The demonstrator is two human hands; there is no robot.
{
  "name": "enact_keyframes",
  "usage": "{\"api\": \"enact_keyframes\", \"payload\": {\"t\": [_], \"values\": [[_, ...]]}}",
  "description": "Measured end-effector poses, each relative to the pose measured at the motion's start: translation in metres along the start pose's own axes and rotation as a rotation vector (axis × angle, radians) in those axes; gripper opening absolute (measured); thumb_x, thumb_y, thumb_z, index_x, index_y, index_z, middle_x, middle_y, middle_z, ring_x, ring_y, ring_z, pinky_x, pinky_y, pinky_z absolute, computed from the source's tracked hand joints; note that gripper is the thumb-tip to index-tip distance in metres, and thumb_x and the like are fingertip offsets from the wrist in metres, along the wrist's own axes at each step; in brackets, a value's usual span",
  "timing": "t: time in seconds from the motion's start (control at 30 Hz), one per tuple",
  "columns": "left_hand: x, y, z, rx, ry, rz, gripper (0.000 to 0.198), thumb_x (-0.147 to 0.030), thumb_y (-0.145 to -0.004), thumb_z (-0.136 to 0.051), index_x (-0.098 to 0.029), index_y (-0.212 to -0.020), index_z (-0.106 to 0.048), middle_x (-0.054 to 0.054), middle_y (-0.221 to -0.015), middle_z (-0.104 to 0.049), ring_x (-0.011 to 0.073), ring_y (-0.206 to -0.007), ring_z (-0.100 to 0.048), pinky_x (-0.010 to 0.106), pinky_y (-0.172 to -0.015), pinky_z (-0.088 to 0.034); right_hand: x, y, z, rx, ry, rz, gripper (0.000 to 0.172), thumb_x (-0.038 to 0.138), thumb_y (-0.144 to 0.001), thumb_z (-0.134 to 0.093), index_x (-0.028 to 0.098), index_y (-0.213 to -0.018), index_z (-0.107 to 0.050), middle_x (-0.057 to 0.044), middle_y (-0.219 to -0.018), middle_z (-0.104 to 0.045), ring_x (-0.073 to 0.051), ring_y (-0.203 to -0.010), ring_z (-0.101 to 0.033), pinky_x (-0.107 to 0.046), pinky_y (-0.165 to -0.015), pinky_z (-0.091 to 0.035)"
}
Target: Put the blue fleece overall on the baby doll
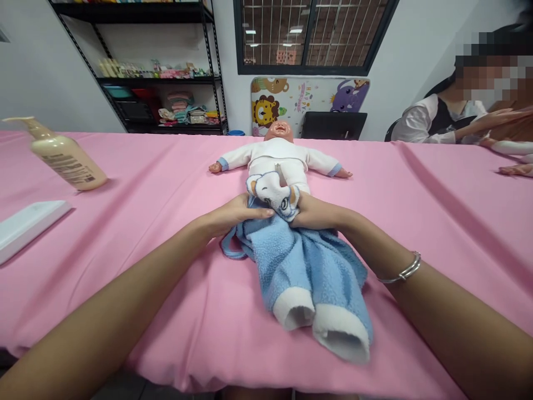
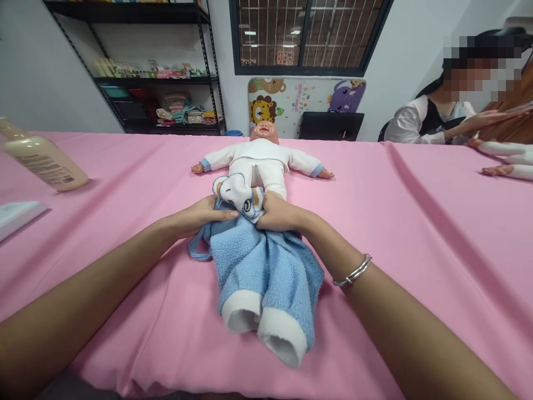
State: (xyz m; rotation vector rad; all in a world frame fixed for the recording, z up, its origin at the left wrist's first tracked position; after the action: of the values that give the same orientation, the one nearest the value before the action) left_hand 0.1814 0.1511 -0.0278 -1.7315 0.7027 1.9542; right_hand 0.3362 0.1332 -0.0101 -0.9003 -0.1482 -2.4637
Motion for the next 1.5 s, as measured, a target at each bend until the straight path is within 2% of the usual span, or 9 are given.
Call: {"api": "enact_keyframes", "payload": {"t": [0.13,0.33,0.5,0.7,0.83,0.97,1.03,1.23,1.5], "values": [[-0.007,0.007,0.0,0.017,0.332,0.018,0.049,-0.035,-0.059,-0.085,-0.011,-0.095,-0.063,0.006,-0.083,-0.069,0.0151,-0.075,-0.065,0.021,-0.069,-0.054,-0.017,0.004,0.011,-0.061,-0.367,-0.206,0.059,0.016,-0.056,-0.059,0.012,-0.115,-0.052,-0.009,-0.115,-0.056,-0.023,-0.109,-0.05,-0.042,-0.109,-0.039],[-0.017,0.022,-0.008,0.146,0.245,0.056,0.037,-0.027,-0.052,-0.084,-0.012,-0.08,-0.066,0.004,-0.069,-0.066,0.0136,-0.061,-0.06,0.02,-0.056,-0.05,-0.024,0.002,0.015,-0.147,-0.764,-0.222,0.052,0.015,-0.047,-0.061,0.014,-0.098,-0.055,-0.004,-0.102,-0.058,-0.018,-0.094,-0.054,-0.044,-0.105,-0.042],[-0.012,0.01,0.002,-0.163,0.14,0.021,0.024,-0.034,-0.063,-0.073,-0.014,-0.07,-0.061,-0.002,-0.049,-0.05,0.008,-0.044,-0.043,0.02,-0.044,-0.038,-0.023,0.005,0.019,-0.11,-0.597,-0.243,0.044,0.014,-0.048,-0.059,0.012,-0.092,-0.057,-0.005,-0.101,-0.058,-0.019,-0.098,-0.052,-0.042,-0.104,-0.043],[-0.001,-0.007,0.027,-0.515,-0.126,-0.261,0.016,-0.025,-0.071,-0.063,-0.013,-0.082,-0.065,0.0,-0.078,-0.065,0.0127,-0.072,-0.057,0.022,-0.066,-0.046,-0.008,0.006,0.016,0.079,-0.425,-0.189,0.048,0.014,-0.053,-0.058,0.013,-0.101,-0.058,-0.005,-0.113,-0.057,-0.024,-0.115,-0.05,-0.04,-0.109,-0.04],[0.01,-0.008,0.032,-0.598,-0.165,-0.138,0.024,-0.031,-0.078,-0.06,-0.014,-0.094,-0.066,0.005,-0.094,-0.069,0.02,-0.088,-0.061,0.031,-0.079,-0.05,0.0,0.005,0.011,0.139,-0.367,-0.156,0.044,0.015,-0.057,-0.059,0.012,-0.1,-0.059,-0.007,-0.114,-0.058,-0.026,-0.114,-0.052,-0.043,-0.106,-0.044],[0.007,-0.007,0.011,-0.347,0.101,-0.16,0.047,-0.043,-0.083,-0.061,-0.023,-0.125,-0.055,0.005,-0.131,-0.059,0.0218,-0.115,-0.057,0.033,-0.097,-0.049,0.004,-0.001,0.012,-0.088,-0.327,-0.044,0.054,0.016,-0.064,-0.057,0.008,-0.118,-0.056,-0.011,-0.123,-0.056,-0.024,-0.117,-0.052,-0.041,-0.109,-0.043],[0.004,-0.007,0.002,-0.272,0.186,-0.179,0.054,-0.038,-0.08,-0.066,-0.024,-0.13,-0.05,0.005,-0.132,-0.058,0.0206,-0.117,-0.057,0.032,-0.101,-0.047,0.002,-0.005,0.014,-0.246,-0.322,0.033,0.059,0.016,-0.067,-0.056,0.006,-0.125,-0.053,-0.013,-0.129,-0.053,-0.024,-0.12,-0.052,-0.039,-0.111,-0.041],[0.008,-0.007,0.003,-0.398,0.229,-0.025,0.034,-0.034,-0.074,-0.068,-0.016,-0.102,-0.063,0.004,-0.093,-0.069,0.0176,-0.085,-0.063,0.029,-0.083,-0.051,-0.022,-0.01,0.021,-0.577,-0.116,0.053,0.048,0.009,-0.064,-0.053,0.007,-0.111,-0.064,-0.014,-0.119,-0.06,-0.028,-0.121,-0.053,-0.04,-0.114,-0.038],[-0.002,-0.004,0.015,-0.566,-0.068,-0.178,0.036,-0.047,-0.085,-0.055,-0.015,-0.068,-0.056,-0.001,-0.063,-0.057,0.0114,-0.06,-0.047,0.023,-0.059,-0.041,-0.003,-0.006,0.003,-0.192,-0.262,0.013,0.068,0.019,-0.074,-0.055,0.008,-0.14,-0.042,-0.014,-0.143,-0.04,-0.023,-0.134,-0.042,-0.04,-0.119,-0.032]]}}
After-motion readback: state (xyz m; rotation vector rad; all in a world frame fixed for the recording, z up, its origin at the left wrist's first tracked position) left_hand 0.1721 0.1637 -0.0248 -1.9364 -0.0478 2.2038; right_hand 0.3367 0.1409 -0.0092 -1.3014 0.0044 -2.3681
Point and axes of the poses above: each hand's wrist, its own y-axis away from the middle knuckle, its own z-axis out of the back of the hand, x = y × z, the point moved 4 cm from there along -y, towards the middle knuckle
